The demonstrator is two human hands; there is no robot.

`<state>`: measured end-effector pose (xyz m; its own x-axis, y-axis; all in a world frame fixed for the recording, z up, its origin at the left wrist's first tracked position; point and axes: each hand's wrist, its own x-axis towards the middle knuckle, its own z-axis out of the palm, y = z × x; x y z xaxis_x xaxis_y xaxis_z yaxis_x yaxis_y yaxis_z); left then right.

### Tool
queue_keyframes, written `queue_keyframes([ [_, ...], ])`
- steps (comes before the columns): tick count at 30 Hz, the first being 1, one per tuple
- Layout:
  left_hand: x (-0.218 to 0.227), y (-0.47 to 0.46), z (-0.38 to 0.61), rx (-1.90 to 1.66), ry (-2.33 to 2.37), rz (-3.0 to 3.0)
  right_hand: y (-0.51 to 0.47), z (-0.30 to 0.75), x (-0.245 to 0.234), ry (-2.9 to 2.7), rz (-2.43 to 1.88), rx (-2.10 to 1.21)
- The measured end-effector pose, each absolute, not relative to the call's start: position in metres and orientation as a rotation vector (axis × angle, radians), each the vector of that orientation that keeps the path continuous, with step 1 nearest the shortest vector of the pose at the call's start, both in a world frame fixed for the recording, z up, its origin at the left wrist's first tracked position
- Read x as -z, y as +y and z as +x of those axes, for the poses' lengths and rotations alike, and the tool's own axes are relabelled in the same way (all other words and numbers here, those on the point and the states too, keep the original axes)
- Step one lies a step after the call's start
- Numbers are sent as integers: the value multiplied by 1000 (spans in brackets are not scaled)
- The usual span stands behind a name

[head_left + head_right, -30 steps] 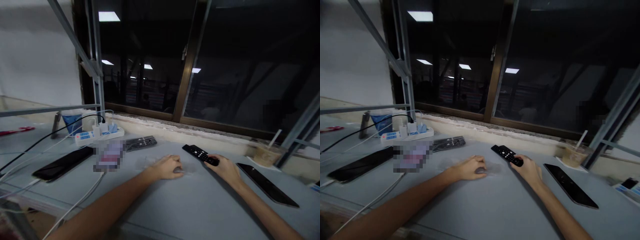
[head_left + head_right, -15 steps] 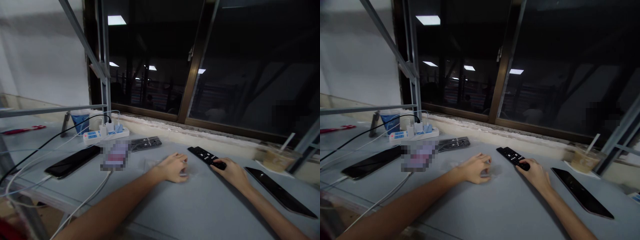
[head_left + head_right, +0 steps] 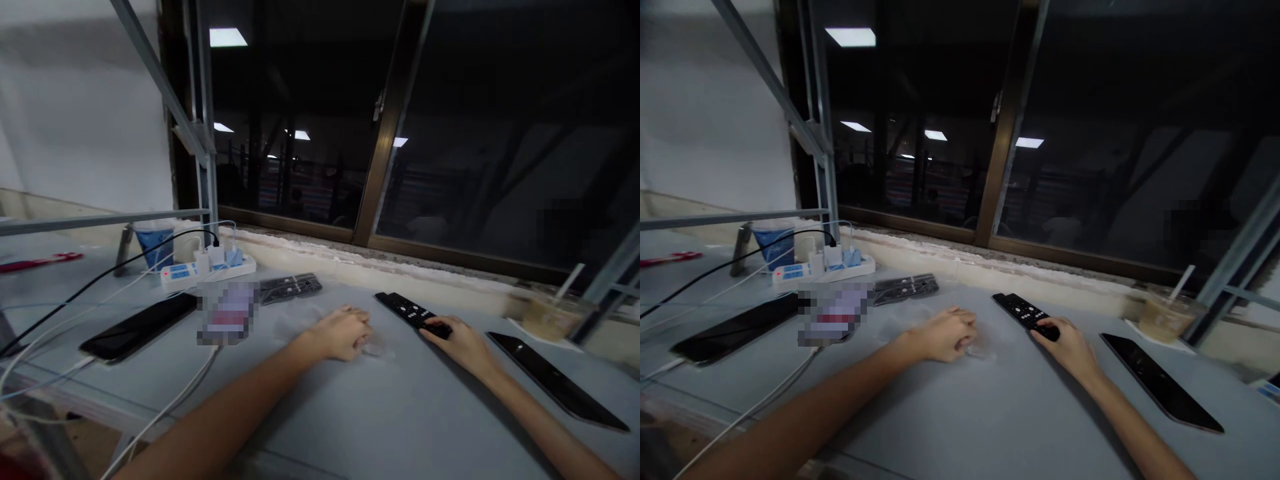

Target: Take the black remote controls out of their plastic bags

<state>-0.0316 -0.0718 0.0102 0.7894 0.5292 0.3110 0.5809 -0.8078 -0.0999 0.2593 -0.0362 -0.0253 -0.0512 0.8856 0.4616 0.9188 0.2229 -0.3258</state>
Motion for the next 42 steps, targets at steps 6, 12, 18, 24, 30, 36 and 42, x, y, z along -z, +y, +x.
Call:
queue_keyframes([
  [6,-2,-67,-31,461,-937,-2838,-33,262,27,-1945,-1628,77],
  [12,2,-66,-30,485,-958,-2856,-34,261,28,-1938,-1625,72],
  [18,-10,-69,-35,602,-1103,-2834,-34,260,28,-1943,-1610,29],
  [24,-14,-66,-42,444,-1216,-2857,-29,264,32,-1976,-1602,29],
  [30,-15,-60,-54,530,-1194,-2864,-29,264,31,-2001,-1561,93],
  [36,-19,-51,-59,576,-1227,-2624,-37,258,17,-1939,-1617,112],
  [42,-64,-84,-107,1131,-1393,-2169,-38,263,13,-1645,-1751,115],
])
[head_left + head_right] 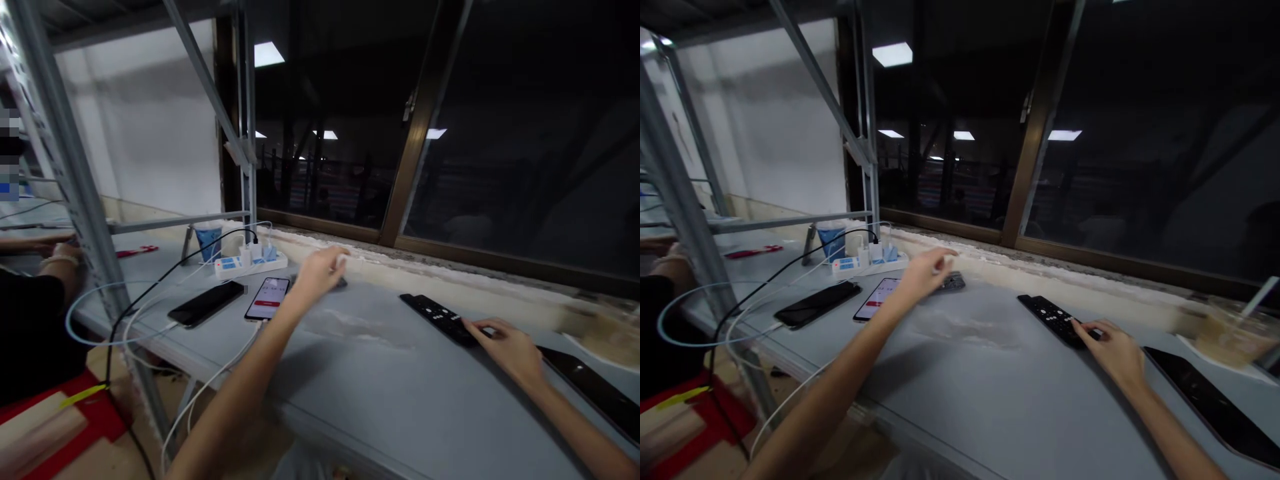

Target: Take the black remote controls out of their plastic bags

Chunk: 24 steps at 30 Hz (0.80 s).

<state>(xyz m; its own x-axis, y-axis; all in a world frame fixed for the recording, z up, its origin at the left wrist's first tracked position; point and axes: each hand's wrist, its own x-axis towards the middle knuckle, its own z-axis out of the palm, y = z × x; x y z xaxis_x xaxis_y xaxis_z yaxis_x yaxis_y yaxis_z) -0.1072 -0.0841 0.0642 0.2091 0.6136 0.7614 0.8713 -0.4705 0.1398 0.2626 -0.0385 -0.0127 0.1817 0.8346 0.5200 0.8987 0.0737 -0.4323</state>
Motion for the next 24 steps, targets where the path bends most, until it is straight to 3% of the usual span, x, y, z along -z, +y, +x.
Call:
queue_keyframes([
  [3,-74,-130,-160,1351,-1560,-1904,-34,265,18,-1568,-1761,26],
  [7,-54,-186,-224,1026,-1983,-1696,-30,267,21,-1498,-1778,6],
  [15,-9,-211,-259,353,-2311,-1464,-29,269,23,-1517,-1764,26],
  [24,0,-209,-269,220,-2539,-1403,-24,276,26,-1487,-1707,-37],
])
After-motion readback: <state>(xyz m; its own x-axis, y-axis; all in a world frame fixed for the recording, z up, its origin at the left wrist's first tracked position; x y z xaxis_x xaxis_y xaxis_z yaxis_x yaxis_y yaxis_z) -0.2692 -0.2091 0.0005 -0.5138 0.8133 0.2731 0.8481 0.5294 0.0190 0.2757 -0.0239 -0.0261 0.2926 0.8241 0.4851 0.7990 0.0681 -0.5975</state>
